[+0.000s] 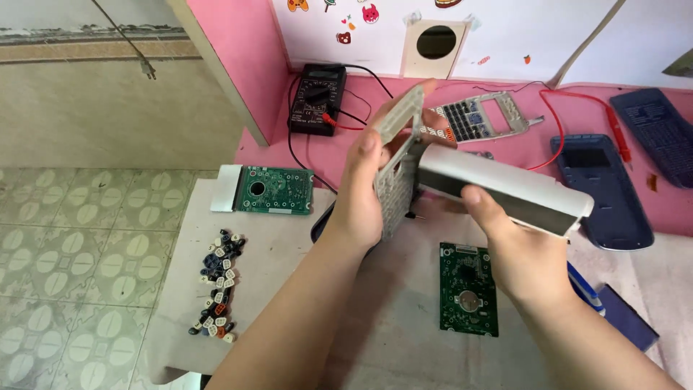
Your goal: Cleaning electronic components with a handheld vacuum and inspecting circuit boards and wires at a repair bench.
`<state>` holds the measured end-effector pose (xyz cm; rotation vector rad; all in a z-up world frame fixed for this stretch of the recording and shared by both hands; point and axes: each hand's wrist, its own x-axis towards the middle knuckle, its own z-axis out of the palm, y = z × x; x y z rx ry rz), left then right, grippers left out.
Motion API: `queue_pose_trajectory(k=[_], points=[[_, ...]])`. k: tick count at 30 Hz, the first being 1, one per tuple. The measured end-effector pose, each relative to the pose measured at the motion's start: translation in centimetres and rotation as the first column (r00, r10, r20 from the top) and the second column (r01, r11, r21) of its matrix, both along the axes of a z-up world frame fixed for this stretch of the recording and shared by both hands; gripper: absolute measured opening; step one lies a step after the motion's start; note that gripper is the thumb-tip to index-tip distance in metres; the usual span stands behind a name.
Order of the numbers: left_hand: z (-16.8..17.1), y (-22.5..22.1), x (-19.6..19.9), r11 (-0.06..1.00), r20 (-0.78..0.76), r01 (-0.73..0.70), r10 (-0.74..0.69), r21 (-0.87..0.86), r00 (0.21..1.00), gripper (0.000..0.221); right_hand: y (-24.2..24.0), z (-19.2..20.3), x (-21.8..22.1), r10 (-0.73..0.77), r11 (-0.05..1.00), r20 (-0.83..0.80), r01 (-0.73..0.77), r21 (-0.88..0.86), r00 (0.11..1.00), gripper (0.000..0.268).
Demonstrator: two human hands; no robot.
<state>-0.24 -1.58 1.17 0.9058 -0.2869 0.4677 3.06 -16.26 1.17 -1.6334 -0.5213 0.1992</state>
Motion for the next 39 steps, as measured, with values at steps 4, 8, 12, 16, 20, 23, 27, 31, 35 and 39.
queue_pose_trajectory(k=[4, 8, 12, 16, 20, 23, 27, 31, 35, 39], points=[[0.2, 0.1, 0.0, 0.998, 0.014, -0.054, 0.054, -0.026, 0.998, 0.071, -0.9, -1.3, 0.1, 0.039, 0.986, 0.099, -0.022, -0.163, 0.994, 0.032], [0.5, 0.2, -0.2, 0.999, 0.002, -0.007, 0.007, -0.052, 1.0, 0.074, 0.1, -0.1, 0.0, 0.228, 0.968, -0.02, -0.225, 0.11, 0.973, 0.037], [0.0, 0.4, 0.2, 0.984, 0.049, -0.022, 0.032, -0.179, 0.998, 0.064, -0.8, -2.2, 0.5, -0.011, 0.993, -0.015, 0.009, -0.118, 1.0, 0.041], [0.3, 0.8, 0.0, 0.973, 0.098, -0.059, 0.082, -0.221, 0.992, 0.065, -0.8, -1.2, 0.6, 0.173, 0.978, 0.051, -0.165, -0.128, 0.984, 0.036], [0.0, 0.8, 0.0, 0.982, 0.015, -0.053, 0.056, -0.181, 0.998, 0.067, -0.2, -1.2, 0.7, -0.072, 0.971, 0.164, 0.107, -0.213, 0.984, 0.032], [0.1, 0.9, 0.1, 0.983, 0.08, -0.105, 0.118, -0.154, 0.99, 0.065, 0.1, 0.3, 0.1, 0.222, 0.948, -0.139, -0.247, -0.2, 0.965, 0.04], [-0.1, 1.0, 0.1, 0.981, 0.063, -0.141, 0.151, -0.133, 0.987, 0.063, -0.1, -1.0, 0.3, -0.038, 0.961, 0.107, 0.066, -0.267, 0.993, 0.034], [-0.3, 1.4, 0.1, 0.966, 0.142, -0.083, 0.12, -0.244, 0.983, 0.057, 0.0, 0.1, -0.1, 0.31, 0.943, -0.061, -0.315, -0.107, 0.949, 0.039], [-0.1, 1.4, 0.0, 0.979, 0.068, -0.183, 0.19, -0.094, 0.979, 0.064, 0.6, 0.1, -0.4, -0.168, 0.899, 0.07, 0.182, -0.397, 0.983, 0.036], [-0.6, 1.5, 0.4, 0.969, 0.05, -0.161, 0.173, -0.185, 0.984, 0.054, -0.2, -1.4, 0.8, 0.124, 0.98, 0.101, -0.106, -0.171, 0.987, 0.021]])
